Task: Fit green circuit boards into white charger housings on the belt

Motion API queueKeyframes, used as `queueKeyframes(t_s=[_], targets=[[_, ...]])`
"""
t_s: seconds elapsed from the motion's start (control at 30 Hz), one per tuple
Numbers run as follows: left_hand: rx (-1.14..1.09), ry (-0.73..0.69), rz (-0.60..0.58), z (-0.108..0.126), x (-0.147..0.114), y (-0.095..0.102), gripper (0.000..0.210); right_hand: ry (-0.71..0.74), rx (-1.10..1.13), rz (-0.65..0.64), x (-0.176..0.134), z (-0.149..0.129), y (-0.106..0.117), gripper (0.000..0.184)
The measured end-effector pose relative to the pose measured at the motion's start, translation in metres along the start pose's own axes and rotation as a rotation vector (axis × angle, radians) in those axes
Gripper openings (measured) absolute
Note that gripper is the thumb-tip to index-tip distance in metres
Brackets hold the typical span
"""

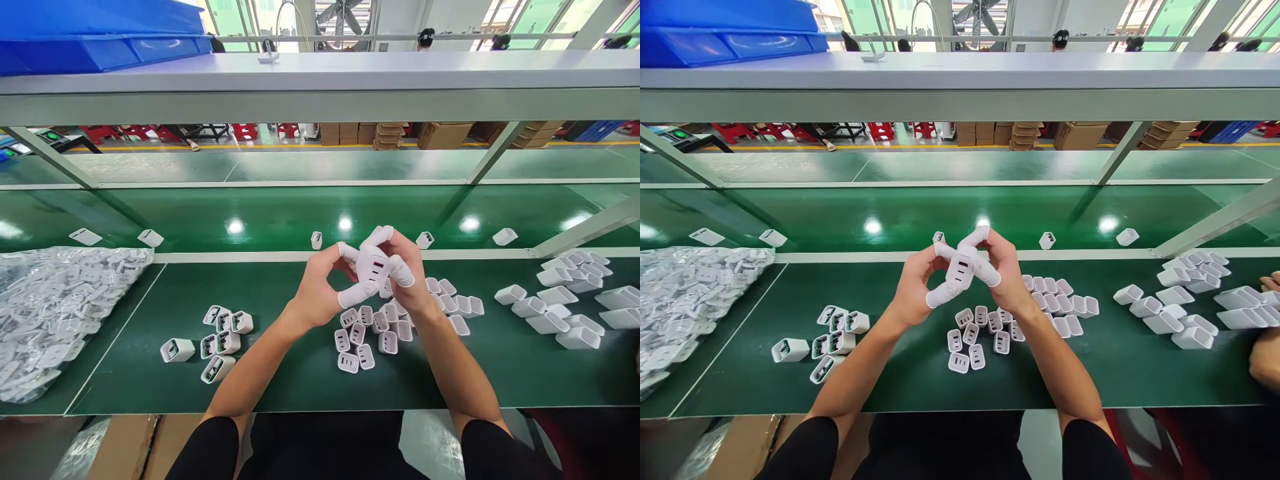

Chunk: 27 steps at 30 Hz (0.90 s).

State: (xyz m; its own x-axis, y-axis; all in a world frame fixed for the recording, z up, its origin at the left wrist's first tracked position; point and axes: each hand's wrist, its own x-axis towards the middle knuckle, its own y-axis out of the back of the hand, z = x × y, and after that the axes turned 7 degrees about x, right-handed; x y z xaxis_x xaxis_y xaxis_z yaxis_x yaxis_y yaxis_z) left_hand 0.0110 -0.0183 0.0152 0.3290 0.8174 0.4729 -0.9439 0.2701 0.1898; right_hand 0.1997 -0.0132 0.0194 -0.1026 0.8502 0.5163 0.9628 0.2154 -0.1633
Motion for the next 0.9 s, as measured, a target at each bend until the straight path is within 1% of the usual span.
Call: queueKeyframes(t_s=[0.17, 0.27, 0.4, 0.57, 0.7, 0.9], targets=[[0.001, 0.044, -0.037, -0.001, 0.001, 0.0, 0.037, 0.02, -0.003, 0.024, 0.001, 0.0, -0.001, 0.065], [-0.014, 0.052, -0.071, 0.001, 0.002, 0.0, 0.037, 0.028, -0.013, 0.017, 0.0, 0.001, 0.001, 0.065], [-0.038, 0.057, -0.082, 0.0, 0.003, -0.001, 0.042, 0.066, -0.035, 0.002, -0.002, 0.002, 0.002, 0.062], [-0.075, -0.004, -0.056, -0.004, 0.004, -0.002, 0.047, 0.102, -0.118, 0.007, -0.003, 0.003, 0.006, 0.063], [-0.071, -0.028, -0.037, -0.003, 0.004, -0.003, 0.047, 0.12, -0.106, 0.04, -0.002, 0.004, 0.01, 0.06], [-0.046, -0.049, -0.083, -0.003, 0.001, -0.005, 0.048, 0.141, -0.1, 0.04, -0.001, 0.001, 0.01, 0.064]])
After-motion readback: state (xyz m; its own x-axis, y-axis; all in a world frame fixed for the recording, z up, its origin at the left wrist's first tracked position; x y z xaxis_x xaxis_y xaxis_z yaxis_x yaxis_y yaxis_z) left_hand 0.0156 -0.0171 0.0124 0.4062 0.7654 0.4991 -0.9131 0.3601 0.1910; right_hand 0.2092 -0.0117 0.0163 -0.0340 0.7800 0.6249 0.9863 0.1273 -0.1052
